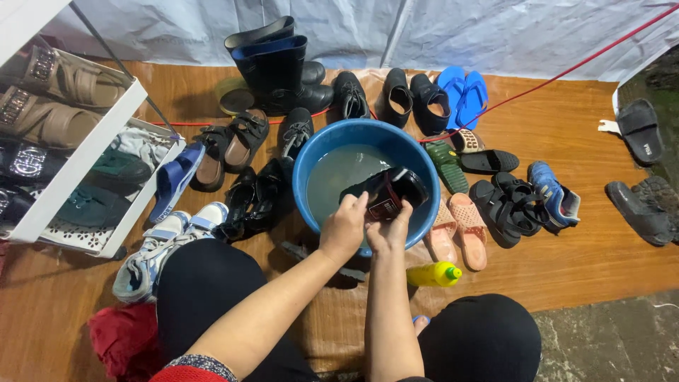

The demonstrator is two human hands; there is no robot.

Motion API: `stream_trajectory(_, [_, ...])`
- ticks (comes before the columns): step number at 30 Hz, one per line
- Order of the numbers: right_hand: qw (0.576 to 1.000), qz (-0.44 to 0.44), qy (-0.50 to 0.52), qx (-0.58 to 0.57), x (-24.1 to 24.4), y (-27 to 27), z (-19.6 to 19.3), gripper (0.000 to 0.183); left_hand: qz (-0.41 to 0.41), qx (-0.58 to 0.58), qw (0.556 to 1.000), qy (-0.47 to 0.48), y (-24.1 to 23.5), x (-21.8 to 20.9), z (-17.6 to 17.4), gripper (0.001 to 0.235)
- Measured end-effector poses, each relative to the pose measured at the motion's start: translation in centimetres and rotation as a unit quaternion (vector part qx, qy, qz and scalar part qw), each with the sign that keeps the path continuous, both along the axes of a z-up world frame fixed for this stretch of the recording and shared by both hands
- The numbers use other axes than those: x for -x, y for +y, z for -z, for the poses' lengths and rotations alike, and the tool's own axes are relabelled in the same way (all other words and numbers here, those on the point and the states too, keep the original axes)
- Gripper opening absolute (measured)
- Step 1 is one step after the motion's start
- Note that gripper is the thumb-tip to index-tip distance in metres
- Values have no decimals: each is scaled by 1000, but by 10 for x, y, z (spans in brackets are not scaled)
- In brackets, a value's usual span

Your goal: Washing a black shoe by hand in a blue basin of water on the floor.

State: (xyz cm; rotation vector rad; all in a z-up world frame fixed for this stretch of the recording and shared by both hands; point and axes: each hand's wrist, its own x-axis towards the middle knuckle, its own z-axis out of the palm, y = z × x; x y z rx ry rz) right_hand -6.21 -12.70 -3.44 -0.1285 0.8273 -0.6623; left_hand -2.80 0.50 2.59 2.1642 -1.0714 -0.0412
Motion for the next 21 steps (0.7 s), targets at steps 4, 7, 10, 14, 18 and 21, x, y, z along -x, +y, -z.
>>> stream_trajectory(4, [1000, 15, -13, -15, 3, 20, -48, 62, -28, -54, 997, 55, -3, -19, 28, 41])
stream_trajectory(7, [1000, 12, -5, -8, 6, 5, -12, 59, -57, -79, 983, 155, -1, -18, 28, 43])
stream_trajectory(10, [1000, 14, 9, 0, 0, -10, 26, 58, -17, 16, 999, -25, -9, -9, 27, 43])
stream_trajectory(14, [1000, 16, 9, 17, 1, 7, -4, 49, 3, 6, 998, -61, -9, -8, 37, 55])
stream_trajectory(18, [998, -30, 44, 41, 2, 22, -16, 56, -35, -10, 992, -120, -15, -21, 64, 47])
stream_trajectory(21, [1000, -3, 9, 2, -5, 18, -3, 50, -36, -24, 998, -46, -10, -14, 51, 42])
